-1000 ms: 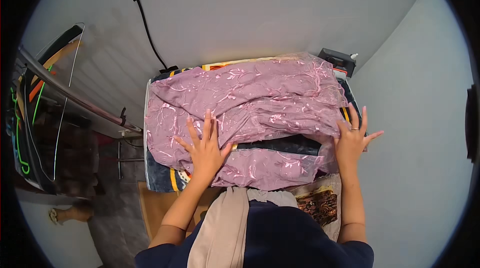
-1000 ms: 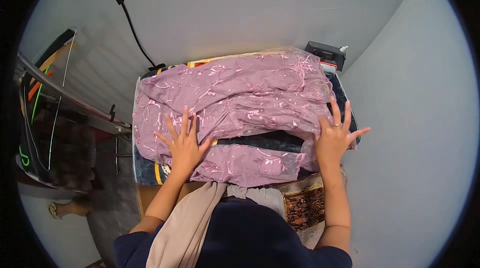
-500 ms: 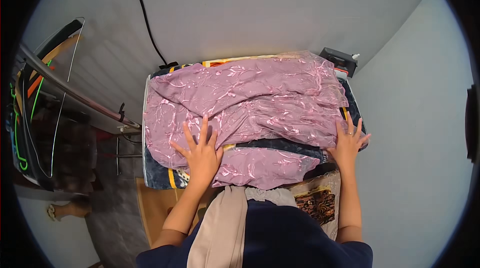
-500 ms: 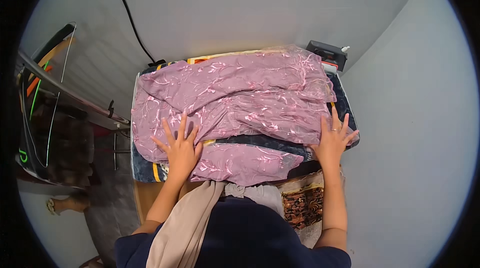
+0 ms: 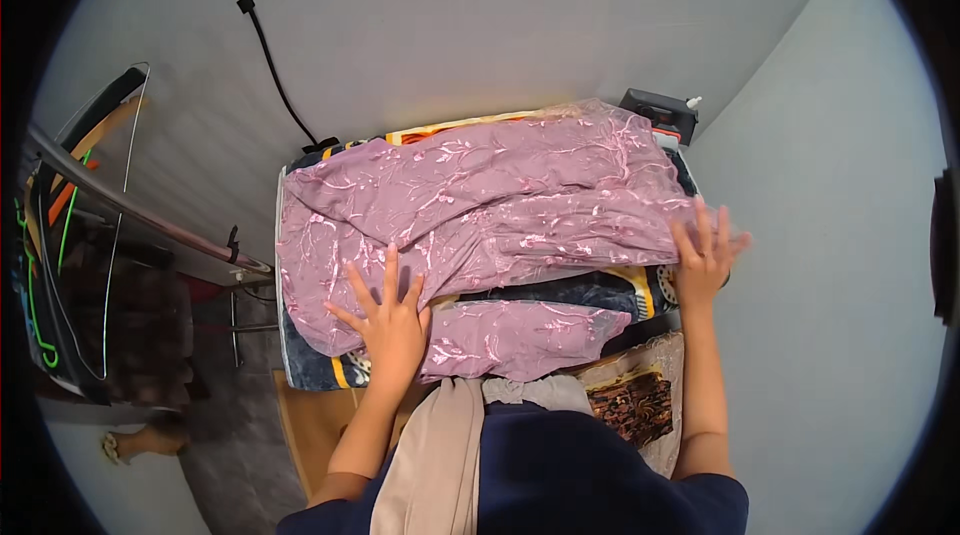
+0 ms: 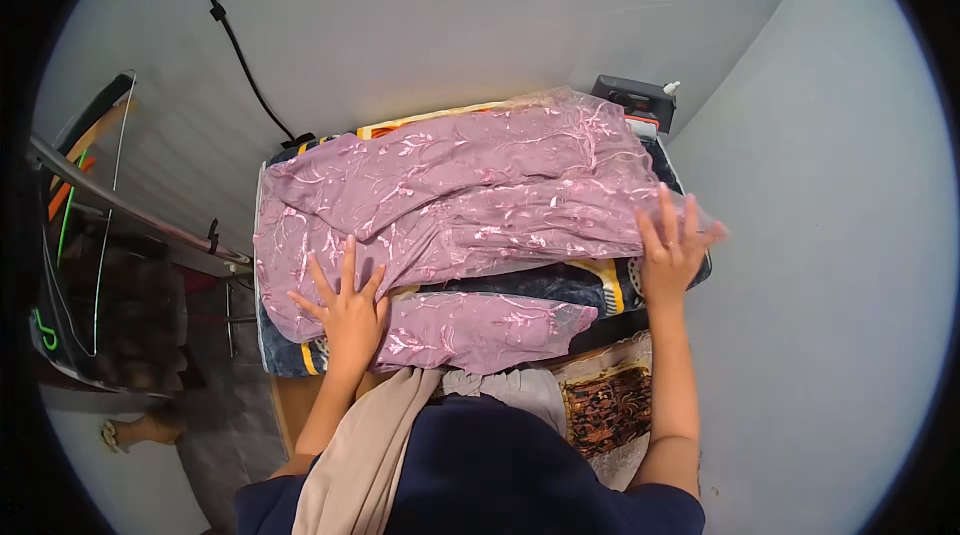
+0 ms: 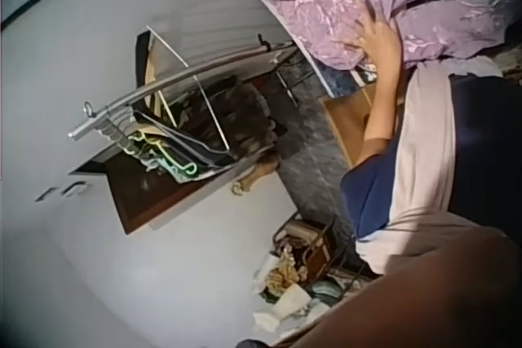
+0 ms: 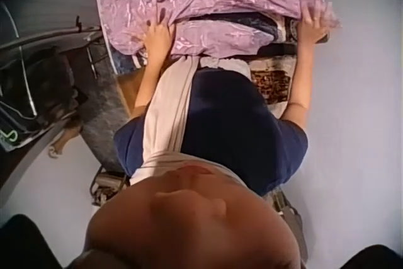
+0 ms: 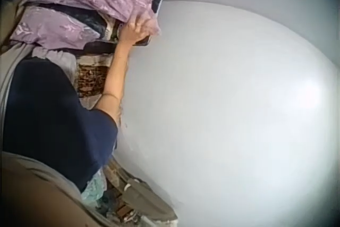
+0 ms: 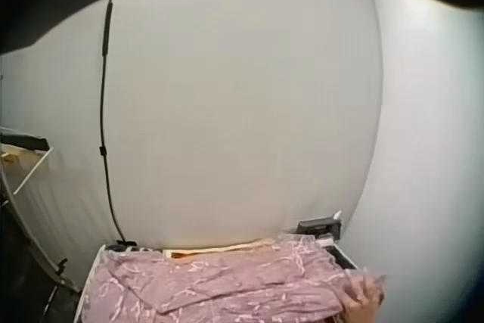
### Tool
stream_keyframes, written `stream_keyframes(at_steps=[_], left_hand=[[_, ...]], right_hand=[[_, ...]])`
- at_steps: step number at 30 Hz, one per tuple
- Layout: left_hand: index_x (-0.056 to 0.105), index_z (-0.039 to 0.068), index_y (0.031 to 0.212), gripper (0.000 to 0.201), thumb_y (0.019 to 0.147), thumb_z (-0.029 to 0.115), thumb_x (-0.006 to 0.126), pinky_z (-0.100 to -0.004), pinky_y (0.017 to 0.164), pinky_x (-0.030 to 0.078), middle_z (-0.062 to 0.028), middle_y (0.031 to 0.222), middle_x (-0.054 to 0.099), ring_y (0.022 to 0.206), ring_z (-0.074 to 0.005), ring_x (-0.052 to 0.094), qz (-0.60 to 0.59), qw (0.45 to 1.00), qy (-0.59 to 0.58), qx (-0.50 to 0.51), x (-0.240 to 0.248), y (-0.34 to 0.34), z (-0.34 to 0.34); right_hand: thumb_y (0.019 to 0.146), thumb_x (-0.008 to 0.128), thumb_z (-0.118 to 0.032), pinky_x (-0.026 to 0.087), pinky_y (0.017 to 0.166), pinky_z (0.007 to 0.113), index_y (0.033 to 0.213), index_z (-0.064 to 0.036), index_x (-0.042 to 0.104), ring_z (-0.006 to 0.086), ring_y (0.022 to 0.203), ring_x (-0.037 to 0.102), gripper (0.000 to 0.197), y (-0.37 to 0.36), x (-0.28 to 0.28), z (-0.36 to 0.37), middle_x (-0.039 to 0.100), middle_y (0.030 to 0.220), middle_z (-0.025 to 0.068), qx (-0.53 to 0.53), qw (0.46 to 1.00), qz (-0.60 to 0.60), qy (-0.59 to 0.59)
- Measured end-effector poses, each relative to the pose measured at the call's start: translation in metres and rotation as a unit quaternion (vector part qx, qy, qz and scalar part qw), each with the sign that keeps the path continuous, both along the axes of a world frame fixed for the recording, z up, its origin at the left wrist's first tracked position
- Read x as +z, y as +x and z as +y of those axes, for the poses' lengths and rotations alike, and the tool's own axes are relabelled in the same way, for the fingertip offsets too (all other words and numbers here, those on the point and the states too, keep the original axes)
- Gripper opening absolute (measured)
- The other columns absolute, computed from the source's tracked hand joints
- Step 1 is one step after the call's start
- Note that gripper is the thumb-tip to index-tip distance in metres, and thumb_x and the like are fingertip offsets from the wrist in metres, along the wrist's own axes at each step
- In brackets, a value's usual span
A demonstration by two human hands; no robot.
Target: Ironing a purple dress on a table, folding it, and then preparing to iron a green dress.
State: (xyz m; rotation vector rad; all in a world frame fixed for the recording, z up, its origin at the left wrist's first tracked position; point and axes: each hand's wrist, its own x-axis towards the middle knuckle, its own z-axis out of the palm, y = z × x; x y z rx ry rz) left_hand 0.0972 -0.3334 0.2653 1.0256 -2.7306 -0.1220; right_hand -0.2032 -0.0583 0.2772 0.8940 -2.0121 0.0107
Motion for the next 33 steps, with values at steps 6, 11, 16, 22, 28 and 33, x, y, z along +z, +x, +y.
stream_keyframes(at_steps=[6,11,16,22,28,33], left_hand=[[0.067,0.024,0.114,0.039,0.075,0.023,0.068,-0.0780,0.096,-0.005,-0.0014,0.156,0.017,0.141,-0.0477,-0.002,-0.006,1.000,0.000,-0.002,0.003,0.004,0.001],[0.067,0.024,0.115,0.039,0.076,0.022,0.068,-0.0768,0.098,-0.003,-0.0019,0.156,0.017,0.140,-0.0480,-0.001,-0.009,1.000,-0.017,-0.014,0.000,0.003,-0.001],[0.069,0.024,0.112,0.036,0.076,0.021,0.067,-0.0760,0.099,-0.003,-0.0013,0.156,0.019,0.141,-0.0470,0.001,-0.018,0.999,0.011,-0.033,0.015,0.003,0.001],[0.066,0.024,0.116,0.038,0.080,0.039,0.065,-0.0768,0.098,-0.003,-0.0001,0.154,0.023,0.141,-0.0462,0.003,-0.046,0.996,0.041,-0.060,0.020,0.017,-0.009],[0.049,0.024,0.135,0.052,0.088,0.045,0.055,-0.0755,0.100,-0.002,0.0006,0.153,0.025,0.142,-0.0423,0.006,-0.025,0.998,-0.059,0.020,0.021,0.035,-0.035],[0.051,0.023,0.133,0.047,0.090,0.043,0.053,-0.0768,0.099,-0.003,0.0037,0.152,0.027,0.142,-0.0399,0.008,-0.095,0.994,-0.010,0.057,-0.015,0.052,-0.060]], right_hand=[[0.056,0.081,-0.012,0.015,0.111,0.060,0.105,-0.0219,0.071,0.0352,0.136,0.029,0.051,0.028,0.009,-0.001,0.040,0.143,0.0071,-0.101,0.930,-0.347,0.070],[0.058,0.081,-0.015,0.012,0.111,0.062,0.112,-0.0254,0.068,0.0334,0.139,0.024,0.056,0.037,0.028,-0.020,0.039,0.144,0.0044,0.000,0.933,-0.339,0.121],[0.059,0.069,-0.004,0.007,0.112,0.064,0.088,-0.0260,0.076,0.0294,0.139,0.027,0.037,0.010,0.024,-0.006,0.042,0.144,-0.0027,0.015,0.972,-0.217,0.089],[0.057,0.080,-0.017,0.003,0.110,0.066,0.104,-0.0250,0.072,0.0380,0.141,0.015,0.049,0.025,0.016,-0.002,0.027,0.153,0.0011,-0.019,0.881,-0.415,0.224],[0.053,0.073,-0.066,0.002,0.104,0.072,0.133,-0.0200,0.052,0.0443,0.140,0.013,0.094,0.040,0.057,-0.046,0.026,0.152,0.0055,0.098,0.922,-0.343,0.148],[0.060,0.066,-0.070,-0.003,0.104,0.072,0.134,-0.0229,0.051,0.0434,0.140,0.012,0.090,0.040,-0.027,-0.068,0.026,0.152,0.0045,0.172,0.912,-0.294,0.228]])
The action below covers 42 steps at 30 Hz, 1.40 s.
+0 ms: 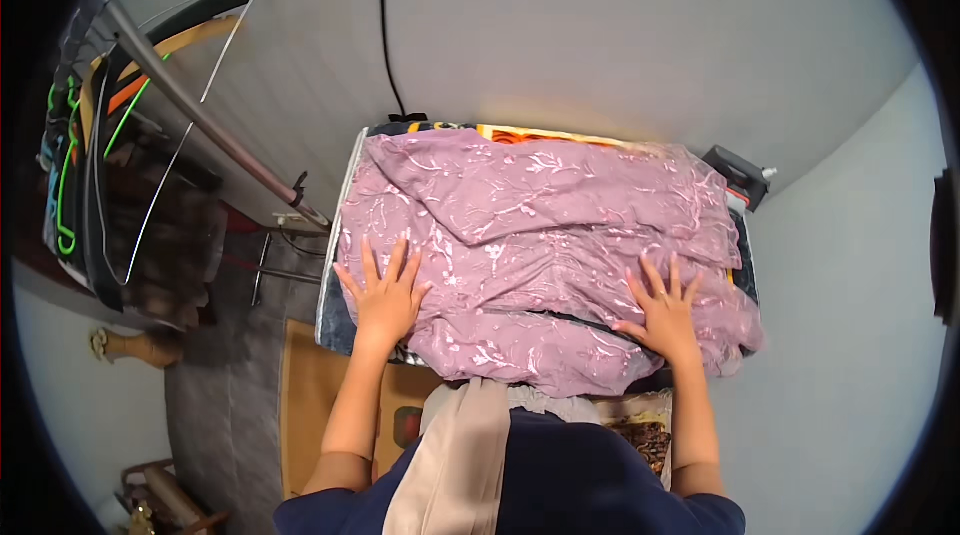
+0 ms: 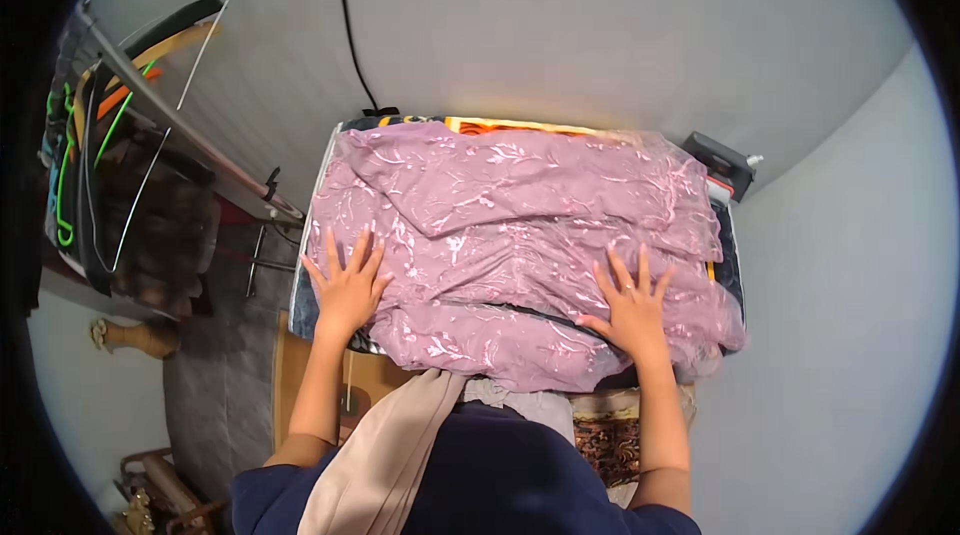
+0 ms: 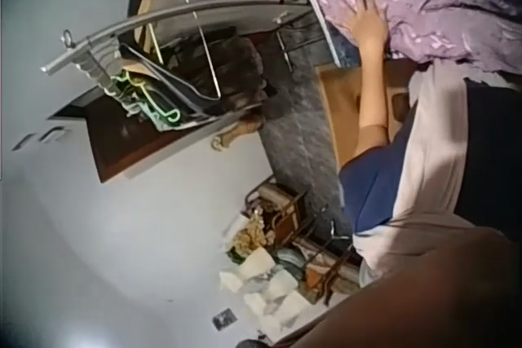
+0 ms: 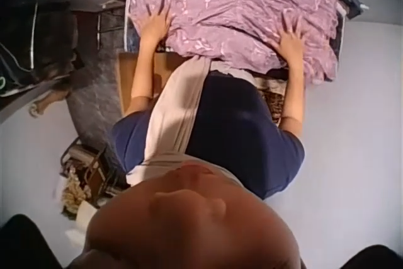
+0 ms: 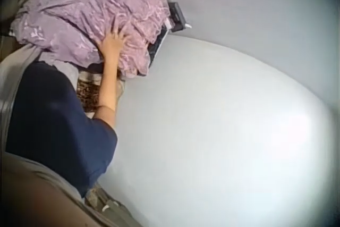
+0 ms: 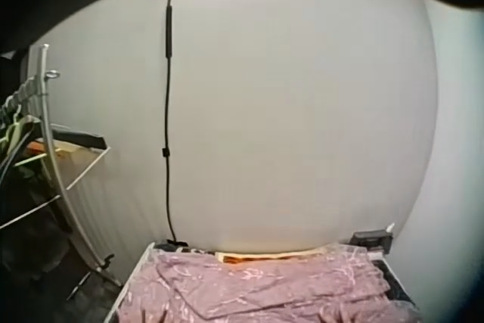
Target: Ironing a purple dress on a table, folding it, and then preparing to iron a green dress.
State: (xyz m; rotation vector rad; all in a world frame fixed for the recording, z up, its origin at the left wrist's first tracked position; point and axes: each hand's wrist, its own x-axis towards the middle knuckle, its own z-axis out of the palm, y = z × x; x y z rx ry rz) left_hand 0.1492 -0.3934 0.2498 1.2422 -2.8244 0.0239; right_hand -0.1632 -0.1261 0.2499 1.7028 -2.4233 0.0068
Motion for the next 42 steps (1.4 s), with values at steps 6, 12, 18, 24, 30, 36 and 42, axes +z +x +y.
stream_keyframes(at_steps=[6,12,18,24,30,36,42], left_hand=[[0.059,0.033,0.125,0.036,0.091,0.040,0.051,-0.0762,0.100,-0.003,0.0042,0.151,0.028,0.142,-0.0390,0.004,0.036,0.999,-0.003,-0.002,0.041,0.030,0.009],[0.070,0.027,0.108,0.033,0.082,0.045,0.061,-0.0772,0.099,-0.003,0.0044,0.151,0.028,0.142,-0.0413,0.005,0.075,0.994,0.050,-0.063,0.050,0.033,0.024],[0.076,0.024,0.081,0.015,0.068,0.017,0.074,-0.0751,0.101,-0.003,0.0080,0.151,0.030,0.141,-0.0443,0.005,0.018,0.975,0.179,-0.132,0.049,0.050,0.021],[0.075,0.012,0.067,0.016,0.056,0.015,0.064,-0.0718,0.100,-0.013,0.0072,0.150,0.033,0.142,-0.0435,-0.004,0.016,0.955,0.279,-0.098,0.071,0.055,0.030],[0.074,0.012,0.067,0.016,0.067,0.024,0.065,-0.0711,0.100,-0.013,0.0057,0.148,0.038,0.142,-0.0428,0.003,0.016,0.959,0.262,-0.108,0.062,0.042,0.029],[0.067,0.022,0.110,0.045,0.072,0.046,0.071,-0.0740,0.102,0.000,0.0011,0.145,0.035,0.141,-0.0401,0.012,0.089,0.988,0.068,-0.106,0.030,0.017,0.022],[0.059,0.022,0.123,0.072,0.059,0.052,0.074,-0.0765,0.100,0.000,0.0020,0.149,0.029,0.140,-0.0397,0.011,0.051,0.998,-0.007,-0.044,0.013,0.030,0.033]], right_hand=[[0.053,0.069,-0.069,-0.003,0.102,0.074,0.128,-0.0211,0.057,0.0426,0.140,0.013,0.090,0.002,0.057,0.006,0.030,0.150,0.0028,-0.021,0.999,-0.039,-0.002],[0.053,0.080,-0.050,-0.001,0.105,0.072,0.125,-0.0204,0.059,0.0401,0.140,0.013,0.081,0.015,0.046,-0.003,0.031,0.149,0.0033,0.008,0.996,-0.087,-0.010],[0.062,0.079,-0.041,0.001,0.105,0.072,0.124,-0.0253,0.060,0.0395,0.140,0.013,0.067,0.010,0.026,0.002,0.030,0.150,0.0032,-0.002,0.996,-0.084,-0.005],[0.063,0.080,-0.028,0.001,0.104,0.073,0.117,-0.0265,0.064,0.0376,0.139,0.016,0.057,0.012,0.035,-0.005,0.029,0.150,-0.0005,-0.001,0.997,-0.074,-0.013],[0.061,0.080,-0.021,0.000,0.107,0.071,0.113,-0.0234,0.067,0.0380,0.140,0.015,0.054,0.013,0.043,-0.011,0.030,0.149,0.0027,0.001,0.996,-0.090,-0.008],[0.062,0.080,-0.024,0.000,0.104,0.074,0.114,-0.0238,0.065,0.0371,0.140,0.016,0.055,0.016,0.039,-0.015,0.029,0.149,-0.0006,0.012,0.998,-0.065,-0.009],[0.058,0.083,-0.028,0.001,0.103,0.075,0.121,-0.0246,0.060,0.0360,0.140,0.016,0.067,0.023,0.042,-0.010,0.030,0.149,-0.0021,-0.025,0.998,-0.054,-0.010]])
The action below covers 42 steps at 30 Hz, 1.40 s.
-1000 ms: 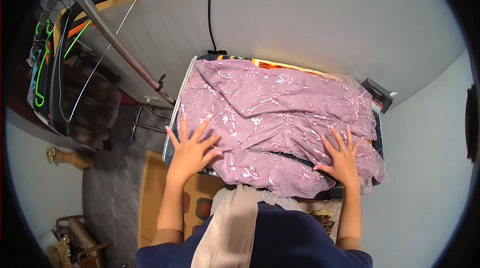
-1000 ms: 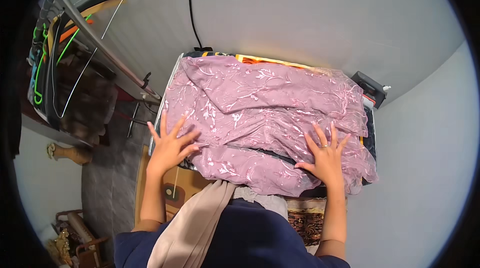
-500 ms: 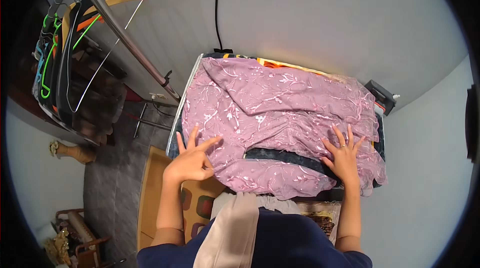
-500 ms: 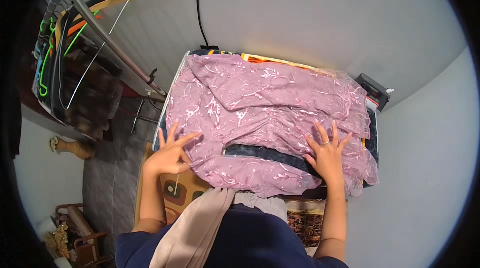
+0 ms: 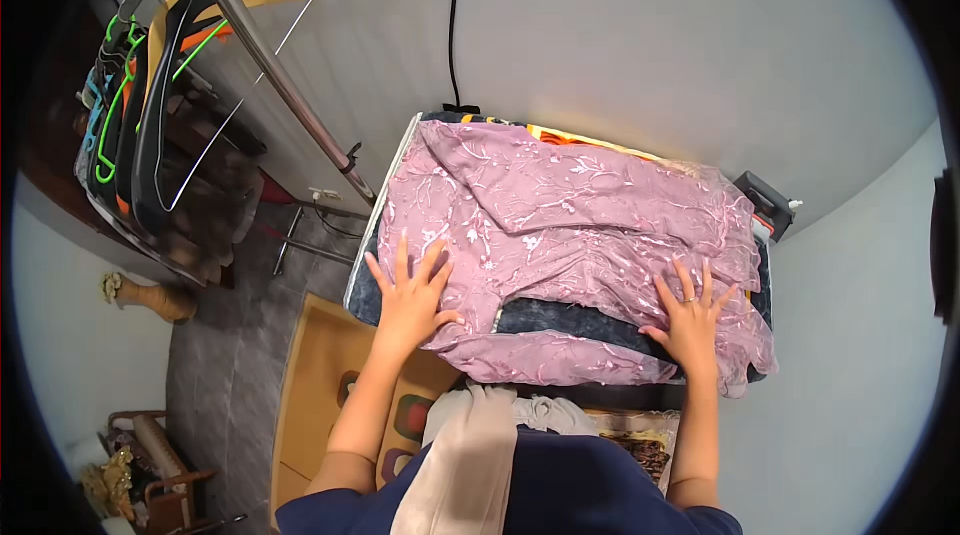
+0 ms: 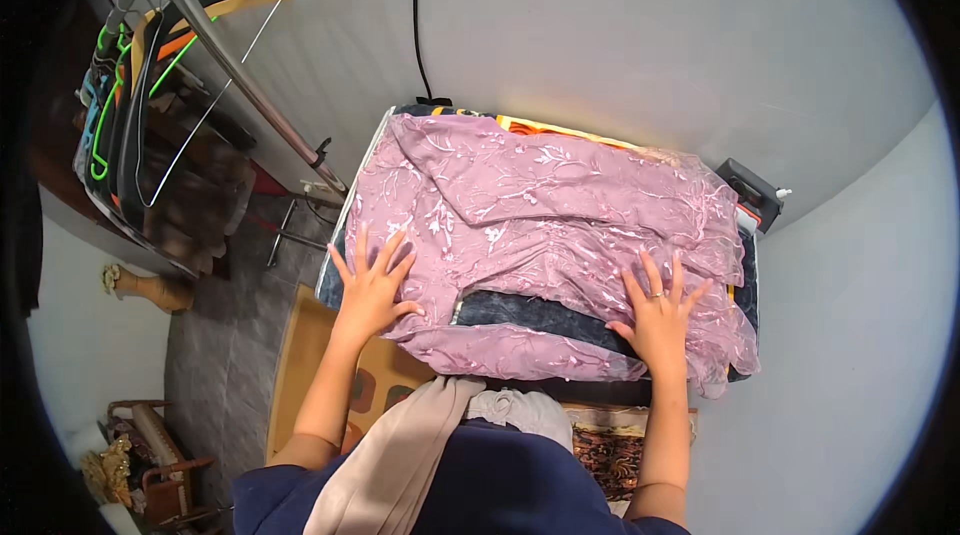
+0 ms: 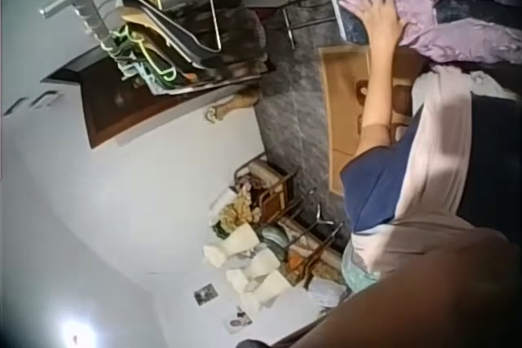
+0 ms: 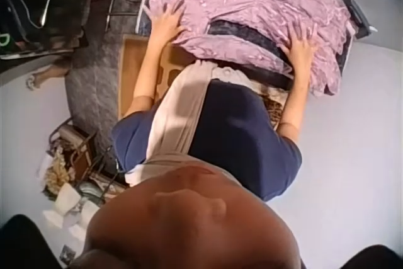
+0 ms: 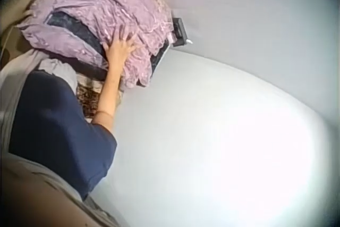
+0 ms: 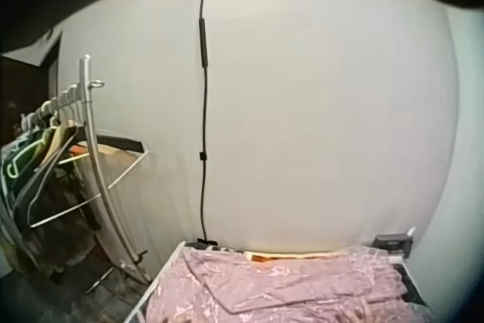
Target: Ironing a purple dress on a table, folding it, and then preparing to iron a green dress.
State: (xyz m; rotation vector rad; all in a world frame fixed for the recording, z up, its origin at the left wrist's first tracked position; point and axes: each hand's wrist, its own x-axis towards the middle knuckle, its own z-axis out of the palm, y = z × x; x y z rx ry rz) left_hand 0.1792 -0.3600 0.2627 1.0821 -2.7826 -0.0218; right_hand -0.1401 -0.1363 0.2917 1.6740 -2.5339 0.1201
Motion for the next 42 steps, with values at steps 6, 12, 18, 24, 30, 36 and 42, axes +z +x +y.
stream_keyframes(at_steps=[6,12,18,24,30,36,42], left_hand=[[0.070,0.029,0.107,0.039,0.070,0.041,0.069,-0.0776,0.099,-0.002,0.0093,0.142,0.042,0.139,-0.0355,0.019,0.058,0.996,-0.064,0.038,-0.021,0.005,0.010],[0.073,0.029,0.089,0.014,0.075,0.029,0.068,-0.0768,0.100,-0.002,0.0126,0.134,0.050,0.138,-0.0309,0.023,0.114,0.984,-0.123,0.056,-0.038,0.010,0.004],[0.073,0.029,0.082,0.010,0.074,0.025,0.068,-0.0757,0.102,-0.001,0.0141,0.133,0.050,0.138,-0.0295,0.023,0.114,0.972,-0.198,0.052,0.004,0.012,0.010],[0.073,0.030,0.090,0.016,0.075,0.034,0.068,-0.0742,0.103,-0.001,0.0117,0.136,0.046,0.138,-0.0325,0.022,0.071,0.991,-0.111,0.024,0.016,0.021,0.013],[0.072,0.035,0.104,0.028,0.083,0.047,0.059,-0.0702,0.104,-0.009,0.0090,0.142,0.042,0.140,-0.0354,0.015,0.014,0.998,-0.054,-0.002,0.005,0.040,0.000],[0.072,0.025,0.103,0.040,0.073,0.052,0.066,-0.0740,0.102,-0.005,0.0064,0.142,0.040,0.140,-0.0360,0.015,0.006,1.000,-0.004,0.001,0.040,0.017,0.010],[0.073,0.016,0.094,0.035,0.067,0.038,0.073,-0.0770,0.101,0.000,0.0049,0.138,0.044,0.139,-0.0357,0.018,0.015,1.000,0.007,-0.020,0.013,0.005,0.025]], right_hand=[[0.057,0.082,-0.026,0.001,0.102,0.076,0.119,-0.0239,0.061,0.0328,0.138,0.023,0.065,0.003,-0.025,0.017,0.035,0.146,-0.0034,-0.039,0.995,0.064,-0.058],[0.061,0.073,-0.006,0.004,0.108,0.071,0.113,-0.0240,0.064,0.0298,0.136,0.027,0.056,-0.020,-0.040,0.046,0.042,0.140,-0.0026,-0.118,0.970,0.173,-0.121],[0.061,0.070,-0.003,0.007,0.111,0.066,0.083,-0.0174,0.071,0.0314,0.134,0.033,0.026,-0.026,-0.014,0.061,0.046,0.138,-0.0004,-0.101,0.967,0.144,-0.182],[0.054,0.073,-0.004,0.010,0.112,0.064,0.096,-0.0255,0.073,0.0331,0.136,0.029,0.047,-0.006,0.006,0.066,0.042,0.141,-0.0005,-0.119,0.987,0.073,-0.078],[0.045,0.078,-0.005,0.003,0.111,0.065,0.105,-0.0304,0.070,0.0348,0.138,0.023,0.066,-0.007,-0.001,0.065,0.038,0.144,-0.0011,-0.094,0.992,0.035,-0.071],[0.046,0.075,-0.001,0.004,0.112,0.065,0.089,-0.0267,0.074,0.0324,0.137,0.028,0.049,-0.014,-0.008,0.071,0.042,0.141,-0.0020,-0.114,0.985,0.078,-0.099],[0.048,0.073,0.000,0.008,0.113,0.064,0.080,-0.0225,0.074,0.0318,0.134,0.032,0.039,-0.025,-0.014,0.066,0.046,0.138,-0.0018,-0.119,0.975,0.114,-0.147]])
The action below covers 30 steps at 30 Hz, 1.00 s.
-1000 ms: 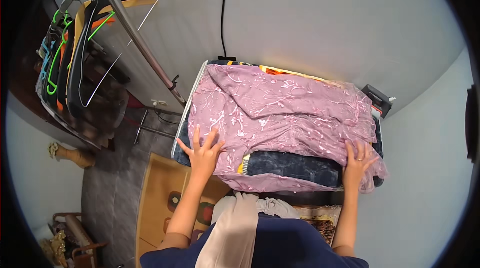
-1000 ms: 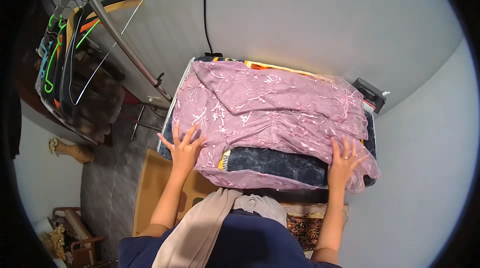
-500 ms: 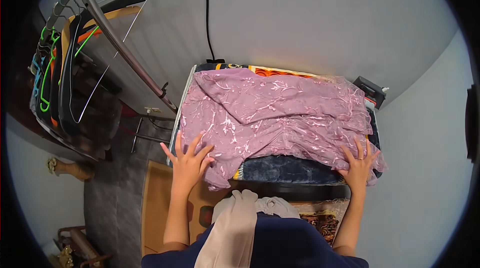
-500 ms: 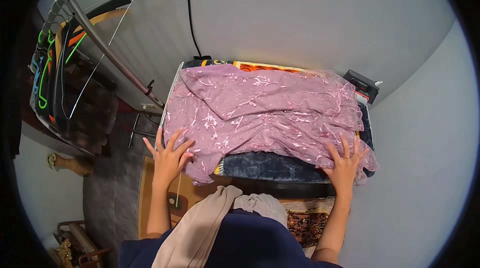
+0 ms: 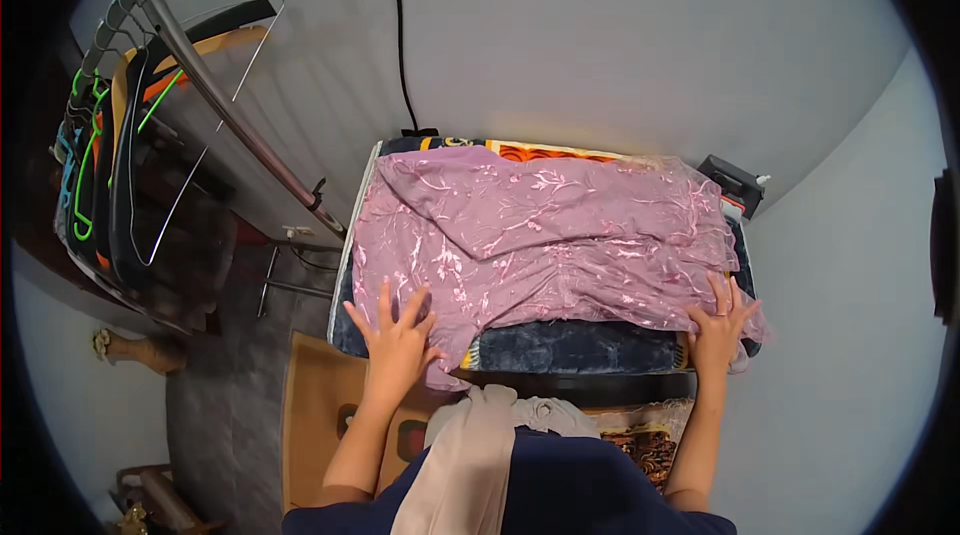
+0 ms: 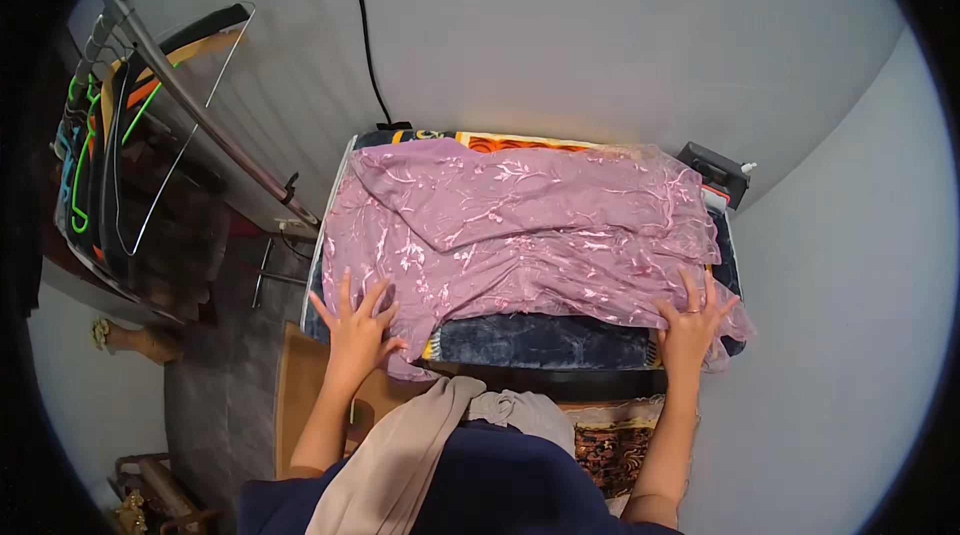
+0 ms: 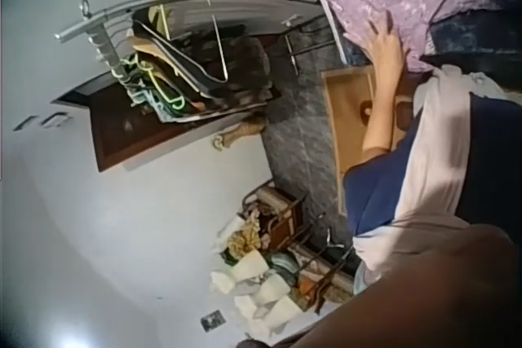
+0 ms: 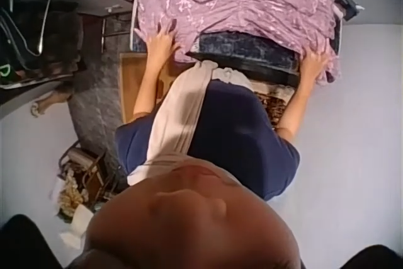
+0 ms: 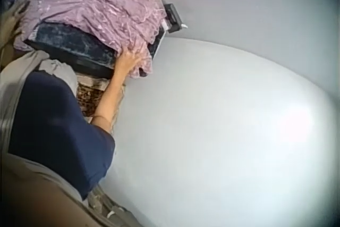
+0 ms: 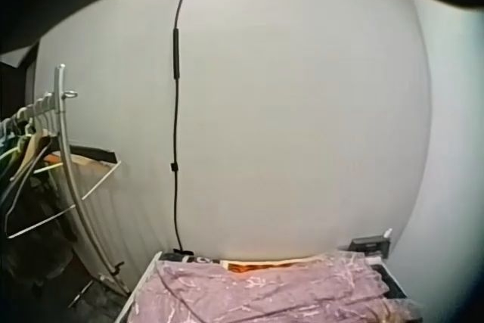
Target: Ironing a purple dress on a table, folding it, and then preparing to iron a green dress.
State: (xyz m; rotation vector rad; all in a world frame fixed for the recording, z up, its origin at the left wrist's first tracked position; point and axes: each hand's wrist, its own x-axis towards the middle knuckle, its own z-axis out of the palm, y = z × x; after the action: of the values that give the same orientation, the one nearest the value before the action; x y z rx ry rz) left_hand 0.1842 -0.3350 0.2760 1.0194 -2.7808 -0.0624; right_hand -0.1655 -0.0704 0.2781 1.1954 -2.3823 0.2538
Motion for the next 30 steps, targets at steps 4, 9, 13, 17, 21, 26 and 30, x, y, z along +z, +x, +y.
stream_keyframes(at_steps=[4,9,13,17,21,26,30], left_hand=[[0.074,0.015,0.075,0.009,0.073,0.022,0.069,-0.0770,0.101,-0.002,0.0041,0.127,0.053,0.138,-0.0349,0.021,0.050,0.996,-0.074,0.017,-0.010,0.004,-0.005],[0.074,0.019,0.074,0.013,0.064,0.012,0.071,-0.0757,0.102,-0.002,0.0022,0.121,0.054,0.138,-0.0347,0.022,0.021,0.999,-0.029,0.028,0.028,0.010,-0.001],[0.073,0.021,0.075,0.013,0.063,0.014,0.075,-0.0749,0.102,-0.001,0.0024,0.124,0.051,0.137,-0.0374,0.022,0.042,0.998,-0.028,0.045,0.040,0.012,-0.011],[0.070,0.016,0.075,0.009,0.067,0.017,0.073,-0.0743,0.103,0.001,0.0001,0.127,0.049,0.137,-0.0381,0.022,0.086,0.992,-0.076,0.058,0.061,-0.015,-0.036],[0.070,0.015,0.076,0.008,0.071,0.022,0.072,-0.0753,0.102,0.001,-0.0010,0.130,0.049,0.137,-0.0392,0.021,0.088,0.991,-0.075,0.064,0.065,-0.045,-0.076],[0.072,0.016,0.077,0.010,0.070,0.023,0.072,-0.0776,0.099,0.000,0.0005,0.130,0.049,0.138,-0.0368,0.021,0.026,0.998,-0.063,0.010,0.025,-0.082,-0.135],[0.069,0.012,0.074,0.007,0.072,0.017,0.065,-0.0781,0.100,0.001,-0.0018,0.130,0.050,0.137,-0.0375,0.023,-0.024,0.987,-0.161,-0.008,0.008,-0.091,-0.135]], right_hand=[[0.049,0.072,0.000,0.008,0.112,0.064,0.069,-0.0152,0.071,0.0340,0.135,0.029,0.026,-0.002,0.001,0.006,0.047,0.136,0.0005,0.034,0.997,-0.059,0.022],[0.052,0.069,0.004,0.008,0.114,0.062,0.070,-0.0127,0.073,0.0367,0.135,0.028,0.025,0.006,0.028,0.011,0.047,0.135,0.0008,0.045,0.983,-0.145,0.100],[0.054,0.067,0.007,0.009,0.114,0.062,0.071,-0.0135,0.073,0.0344,0.135,0.029,0.027,-0.006,0.040,0.002,0.046,0.135,0.0010,0.015,0.996,-0.087,0.026],[0.055,0.068,0.005,0.009,0.112,0.064,0.079,-0.0177,0.073,0.0311,0.134,0.031,0.033,-0.038,0.057,-0.040,0.047,0.135,0.0004,0.030,0.999,-0.013,-0.005],[0.055,0.069,0.005,0.012,0.111,0.064,0.079,-0.0171,0.072,0.0280,0.134,0.032,0.032,-0.074,0.060,-0.085,0.046,0.135,-0.0015,0.035,0.999,0.024,-0.003],[0.059,0.075,-0.011,0.007,0.111,0.066,0.082,-0.0213,0.073,0.0276,0.133,0.035,0.025,-0.123,0.025,-0.126,0.050,0.132,-0.0007,0.075,0.994,0.068,0.050],[0.064,0.072,-0.013,0.005,0.109,0.069,0.096,-0.0214,0.071,0.0271,0.134,0.034,0.033,-0.113,0.018,-0.127,0.049,0.134,-0.0007,0.063,0.994,0.072,0.054]])
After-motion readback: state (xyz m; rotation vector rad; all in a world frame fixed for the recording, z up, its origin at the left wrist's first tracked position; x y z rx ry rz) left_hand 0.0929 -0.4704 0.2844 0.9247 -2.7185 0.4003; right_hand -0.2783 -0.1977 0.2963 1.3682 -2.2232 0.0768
